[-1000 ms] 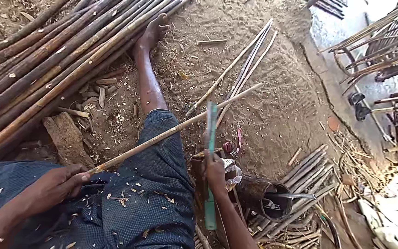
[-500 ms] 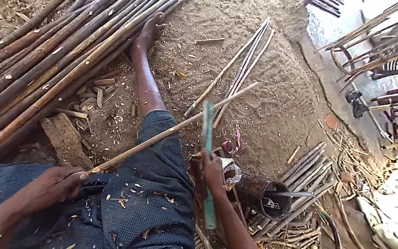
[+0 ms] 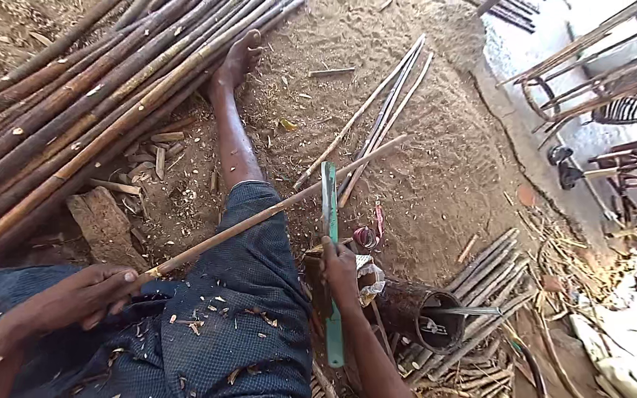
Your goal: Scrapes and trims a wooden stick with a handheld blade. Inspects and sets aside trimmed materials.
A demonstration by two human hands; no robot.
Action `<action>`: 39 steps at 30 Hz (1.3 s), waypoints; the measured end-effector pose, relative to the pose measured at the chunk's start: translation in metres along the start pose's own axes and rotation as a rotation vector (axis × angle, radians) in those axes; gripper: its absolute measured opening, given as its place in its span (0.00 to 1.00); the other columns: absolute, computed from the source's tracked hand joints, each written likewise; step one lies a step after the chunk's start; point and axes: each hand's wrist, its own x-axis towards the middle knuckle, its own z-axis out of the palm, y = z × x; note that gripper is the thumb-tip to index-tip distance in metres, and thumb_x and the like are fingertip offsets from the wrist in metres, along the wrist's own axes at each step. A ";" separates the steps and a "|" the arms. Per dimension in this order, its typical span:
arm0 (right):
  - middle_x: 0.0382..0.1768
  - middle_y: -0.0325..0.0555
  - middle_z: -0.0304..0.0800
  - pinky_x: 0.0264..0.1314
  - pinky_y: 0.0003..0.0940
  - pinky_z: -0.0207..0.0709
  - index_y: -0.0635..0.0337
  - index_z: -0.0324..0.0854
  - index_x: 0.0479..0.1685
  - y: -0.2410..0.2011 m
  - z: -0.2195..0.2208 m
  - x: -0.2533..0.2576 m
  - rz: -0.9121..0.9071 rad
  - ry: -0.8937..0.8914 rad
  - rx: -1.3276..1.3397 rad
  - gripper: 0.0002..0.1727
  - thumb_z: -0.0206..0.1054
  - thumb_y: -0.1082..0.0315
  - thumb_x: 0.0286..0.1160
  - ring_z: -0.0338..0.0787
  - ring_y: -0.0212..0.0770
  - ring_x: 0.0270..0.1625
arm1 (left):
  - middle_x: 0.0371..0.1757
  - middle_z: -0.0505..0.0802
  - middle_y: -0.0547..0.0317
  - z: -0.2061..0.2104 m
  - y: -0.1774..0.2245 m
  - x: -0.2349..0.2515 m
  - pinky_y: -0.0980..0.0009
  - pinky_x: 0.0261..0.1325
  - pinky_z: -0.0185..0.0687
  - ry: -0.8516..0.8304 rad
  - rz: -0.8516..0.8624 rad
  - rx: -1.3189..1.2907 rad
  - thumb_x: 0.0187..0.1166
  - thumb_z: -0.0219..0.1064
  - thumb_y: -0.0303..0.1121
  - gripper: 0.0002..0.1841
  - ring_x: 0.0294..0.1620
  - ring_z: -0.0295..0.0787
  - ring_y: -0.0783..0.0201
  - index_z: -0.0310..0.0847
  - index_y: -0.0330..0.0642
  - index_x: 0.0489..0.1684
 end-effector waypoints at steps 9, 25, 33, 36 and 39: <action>0.23 0.50 0.82 0.27 0.53 0.79 0.58 0.84 0.46 -0.013 0.005 -0.008 -0.047 -0.046 -0.048 0.31 0.55 0.35 0.86 0.83 0.49 0.23 | 0.14 0.81 0.62 -0.004 -0.002 -0.001 0.78 0.10 0.68 -0.002 -0.042 -0.085 0.87 0.46 0.51 0.24 0.08 0.73 0.70 0.84 0.48 0.32; 0.24 0.51 0.83 0.28 0.55 0.79 0.56 0.85 0.47 -0.028 -0.006 -0.009 -0.088 -0.102 -0.136 0.30 0.55 0.36 0.86 0.84 0.51 0.24 | 0.17 0.86 0.64 0.008 -0.016 -0.009 0.74 0.14 0.74 0.256 0.065 0.161 0.83 0.56 0.56 0.21 0.11 0.80 0.69 0.84 0.51 0.32; 0.25 0.47 0.84 0.32 0.53 0.80 0.54 0.85 0.41 -0.022 0.000 -0.020 -0.120 -0.283 -0.172 0.29 0.57 0.36 0.84 0.85 0.47 0.27 | 0.17 0.88 0.62 0.012 -0.015 -0.010 0.74 0.13 0.75 0.274 0.065 0.159 0.85 0.54 0.52 0.20 0.10 0.80 0.67 0.84 0.49 0.33; 0.25 0.50 0.83 0.31 0.54 0.79 0.57 0.86 0.43 -0.018 -0.010 -0.018 -0.084 -0.250 -0.127 0.32 0.58 0.33 0.82 0.84 0.49 0.27 | 0.16 0.87 0.63 0.012 -0.013 -0.008 0.74 0.12 0.74 0.290 0.083 0.180 0.84 0.55 0.53 0.20 0.10 0.79 0.68 0.84 0.50 0.33; 0.19 0.48 0.76 0.18 0.46 0.74 0.54 0.80 0.46 -0.012 -0.019 -0.008 0.032 -0.089 -0.008 0.36 0.51 0.27 0.81 0.77 0.46 0.16 | 0.18 0.87 0.67 0.019 -0.020 -0.007 0.72 0.14 0.76 0.386 0.117 0.264 0.81 0.57 0.60 0.21 0.12 0.80 0.68 0.87 0.55 0.39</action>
